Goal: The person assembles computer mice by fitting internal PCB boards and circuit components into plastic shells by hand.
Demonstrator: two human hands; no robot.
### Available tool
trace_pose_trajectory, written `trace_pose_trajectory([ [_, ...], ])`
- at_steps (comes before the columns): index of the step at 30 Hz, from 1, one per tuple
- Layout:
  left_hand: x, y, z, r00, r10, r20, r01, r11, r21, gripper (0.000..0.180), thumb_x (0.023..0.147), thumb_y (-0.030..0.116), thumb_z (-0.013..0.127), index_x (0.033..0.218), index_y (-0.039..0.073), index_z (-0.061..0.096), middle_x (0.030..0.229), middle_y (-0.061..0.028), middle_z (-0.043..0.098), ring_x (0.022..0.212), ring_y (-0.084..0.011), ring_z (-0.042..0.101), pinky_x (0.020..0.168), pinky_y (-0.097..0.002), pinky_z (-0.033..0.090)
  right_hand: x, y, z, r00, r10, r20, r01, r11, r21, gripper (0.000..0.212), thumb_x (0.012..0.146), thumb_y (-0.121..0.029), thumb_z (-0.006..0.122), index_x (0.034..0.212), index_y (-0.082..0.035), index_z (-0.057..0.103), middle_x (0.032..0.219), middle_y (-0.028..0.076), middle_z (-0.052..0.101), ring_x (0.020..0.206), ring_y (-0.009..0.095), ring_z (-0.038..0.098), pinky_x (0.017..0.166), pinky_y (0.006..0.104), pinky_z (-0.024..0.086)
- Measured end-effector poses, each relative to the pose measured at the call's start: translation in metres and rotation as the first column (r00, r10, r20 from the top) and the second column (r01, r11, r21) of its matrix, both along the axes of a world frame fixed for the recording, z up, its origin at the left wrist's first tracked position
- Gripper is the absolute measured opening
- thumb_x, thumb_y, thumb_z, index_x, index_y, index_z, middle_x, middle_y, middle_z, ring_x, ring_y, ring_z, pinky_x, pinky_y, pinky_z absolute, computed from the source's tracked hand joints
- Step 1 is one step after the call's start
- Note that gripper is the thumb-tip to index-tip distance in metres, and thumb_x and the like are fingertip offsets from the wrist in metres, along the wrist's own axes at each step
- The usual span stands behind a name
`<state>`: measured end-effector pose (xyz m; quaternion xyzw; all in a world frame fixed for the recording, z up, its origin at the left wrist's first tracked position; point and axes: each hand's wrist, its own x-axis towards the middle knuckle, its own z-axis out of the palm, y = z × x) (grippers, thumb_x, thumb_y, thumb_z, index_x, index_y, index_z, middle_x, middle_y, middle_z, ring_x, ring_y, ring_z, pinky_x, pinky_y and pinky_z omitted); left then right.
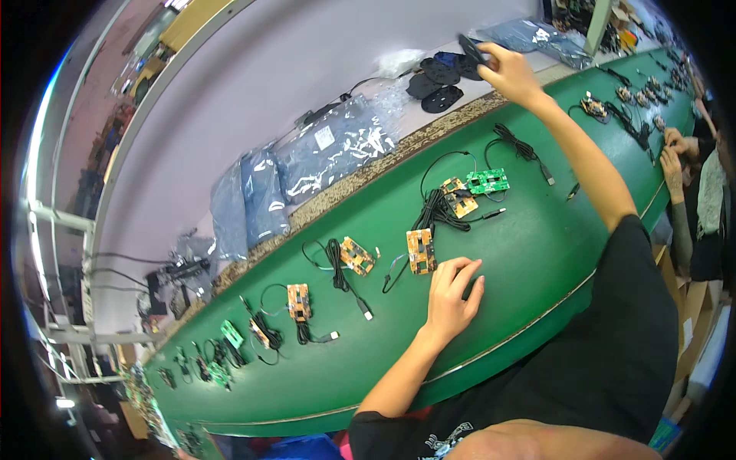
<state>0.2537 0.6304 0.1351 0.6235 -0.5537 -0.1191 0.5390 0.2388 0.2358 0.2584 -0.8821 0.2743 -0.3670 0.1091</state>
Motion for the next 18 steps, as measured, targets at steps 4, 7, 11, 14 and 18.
trace_pose_trajectory([
  [4,-0.01,-0.002,0.008,0.988,0.073,0.135,-0.051,0.986,-0.158,0.051,0.075,0.007,0.08,0.124,0.001,0.065,0.119,-0.0159,0.059,0.108,-0.0333,0.059,0.091,-0.041,0.047,-0.092,0.127,0.049,0.899,0.032,-0.437,-0.062,0.997,-0.054,0.034,0.078,-0.015,0.067,0.111,-0.007,0.067,0.063,0.013,0.06,0.058,0.031,0.061,0.057,0.0434,0.047],
  [7,-0.02,0.003,0.014,0.986,0.071,0.15,-0.045,0.984,-0.175,0.076,0.071,0.02,0.086,0.137,0.0,0.054,0.135,-0.0224,0.05,0.123,-0.0387,0.051,0.101,-0.0463,0.043,-0.115,0.204,0.039,0.63,0.141,-0.764,-0.108,0.99,0.094,0.032,0.078,-0.02,0.071,0.105,-0.004,0.065,0.074,0.019,0.068,0.071,0.042,0.067,0.068,0.0515,0.054],
  [11,-0.036,0.013,0.011,0.998,0.006,0.064,-0.007,1.0,0.019,0.074,0.076,0.029,0.084,0.137,-0.001,0.054,0.141,-0.0257,0.047,0.128,-0.0425,0.049,0.103,-0.049,0.042,-0.086,0.249,0.03,0.586,0.679,-0.442,-0.375,0.711,0.595,0.03,0.086,-0.018,0.069,0.108,0.002,0.067,0.08,0.018,0.071,0.071,0.031,0.071,0.065,0.0412,0.055],
  [14,-0.034,0.013,-0.008,0.979,-0.021,0.204,0.013,0.999,0.041,0.069,0.079,0.028,0.081,0.136,0.0,0.054,0.139,-0.0247,0.049,0.126,-0.0426,0.05,0.103,-0.0501,0.042,-0.013,0.22,0.019,0.721,0.631,-0.286,-0.501,0.76,0.415,0.019,0.084,-0.016,0.065,0.092,0.001,0.071,0.079,0.016,0.071,0.065,0.027,0.067,0.064,0.0365,0.053],
  [18,-0.039,0.012,-0.005,0.986,-0.033,0.166,0.036,0.999,-0.015,0.041,0.081,0.027,0.079,0.11,0.0,0.065,0.132,-0.0235,0.055,0.121,-0.0411,0.054,0.1,-0.0487,0.044,0.095,0.118,-0.044,0.883,0.27,-0.384,-0.151,0.938,0.313,0.041,0.078,-0.024,0.069,0.114,-0.004,0.071,0.104,0.018,0.074,0.099,0.035,0.071,0.089,0.0415,0.055],
])
